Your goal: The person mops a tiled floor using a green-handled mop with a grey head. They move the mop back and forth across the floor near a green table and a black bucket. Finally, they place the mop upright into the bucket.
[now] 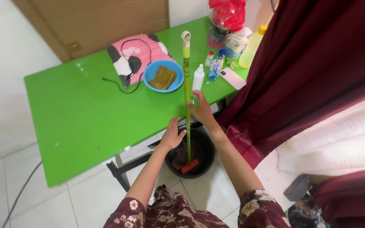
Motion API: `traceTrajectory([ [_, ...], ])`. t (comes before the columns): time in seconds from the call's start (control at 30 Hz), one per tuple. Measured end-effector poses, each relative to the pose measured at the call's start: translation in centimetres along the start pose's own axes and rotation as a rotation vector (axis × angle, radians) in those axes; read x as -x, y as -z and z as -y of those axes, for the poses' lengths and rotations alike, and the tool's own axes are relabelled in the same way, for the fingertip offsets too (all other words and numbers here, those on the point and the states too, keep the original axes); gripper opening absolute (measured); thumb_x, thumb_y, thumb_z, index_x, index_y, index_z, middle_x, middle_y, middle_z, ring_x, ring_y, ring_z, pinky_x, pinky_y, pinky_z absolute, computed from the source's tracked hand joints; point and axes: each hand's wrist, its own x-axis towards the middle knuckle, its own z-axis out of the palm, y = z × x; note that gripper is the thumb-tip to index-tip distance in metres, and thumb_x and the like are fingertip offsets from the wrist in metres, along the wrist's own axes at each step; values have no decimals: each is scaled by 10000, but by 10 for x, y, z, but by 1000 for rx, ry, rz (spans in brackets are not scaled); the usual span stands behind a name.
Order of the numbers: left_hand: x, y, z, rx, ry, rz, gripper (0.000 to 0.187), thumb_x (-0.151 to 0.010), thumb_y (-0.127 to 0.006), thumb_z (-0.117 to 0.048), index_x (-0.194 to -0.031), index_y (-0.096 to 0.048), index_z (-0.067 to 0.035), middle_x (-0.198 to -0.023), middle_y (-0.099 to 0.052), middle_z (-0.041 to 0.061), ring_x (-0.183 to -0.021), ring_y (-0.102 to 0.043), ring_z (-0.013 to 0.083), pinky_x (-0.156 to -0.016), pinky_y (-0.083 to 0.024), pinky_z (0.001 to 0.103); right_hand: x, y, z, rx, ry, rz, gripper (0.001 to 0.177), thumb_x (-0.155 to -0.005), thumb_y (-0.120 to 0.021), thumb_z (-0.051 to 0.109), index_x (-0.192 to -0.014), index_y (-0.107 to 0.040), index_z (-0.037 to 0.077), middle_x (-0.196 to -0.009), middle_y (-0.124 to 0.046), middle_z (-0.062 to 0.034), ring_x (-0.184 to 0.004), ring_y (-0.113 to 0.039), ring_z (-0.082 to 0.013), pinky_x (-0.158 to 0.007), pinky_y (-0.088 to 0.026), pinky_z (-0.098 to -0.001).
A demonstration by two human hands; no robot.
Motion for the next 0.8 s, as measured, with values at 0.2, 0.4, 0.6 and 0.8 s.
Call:
traceTrajectory([
  [0.2,-70,3,33,58,-150,79,782,-960,-658,-321,-1562,-258,-22,-1620,-304,258,-1509,-287,406,-1201,-299,460,-64,-29,19,42,15,-160,778,-927,-753,218,-1539,-297,69,-1479,-478,-219,-1427,-427,-330,-1124,-383,-441],
  [0.4,-104,-4,49,201,-25,249,689,-944,-632,-299,-1505,-331,-35,-1537,-427,217,-1450,-410,367,-1180,-348,447,-85,-36,23,59,-255,-191,341,-993,-679,335,-1135,-614,32,-881,-657,-103,-810,-610,-184,-755,-504,-354],
  [0.6,-97,-48,61,357,-71,419,507,-939,-592,-266,-1415,-491,-128,-1436,-580,174,-1388,-541,320,-1108,-447,431,-24,-25,35,-105,-189,-444,360,-998,-669,280,-716,-567,80,-594,-472,50,-537,-408,-51,-499,-320,-275],
  [0.8,-47,-96,55,219,-166,560,544,-943,-627,-317,-1429,-467,-129,-1435,-538,191,-1357,-497,365,-1104,-408,444,29,10,99,-270,-136,-636,458,-1031,-663,206,-628,-466,112,-544,-429,68,-483,-369,-40,-456,-268,-252],
])
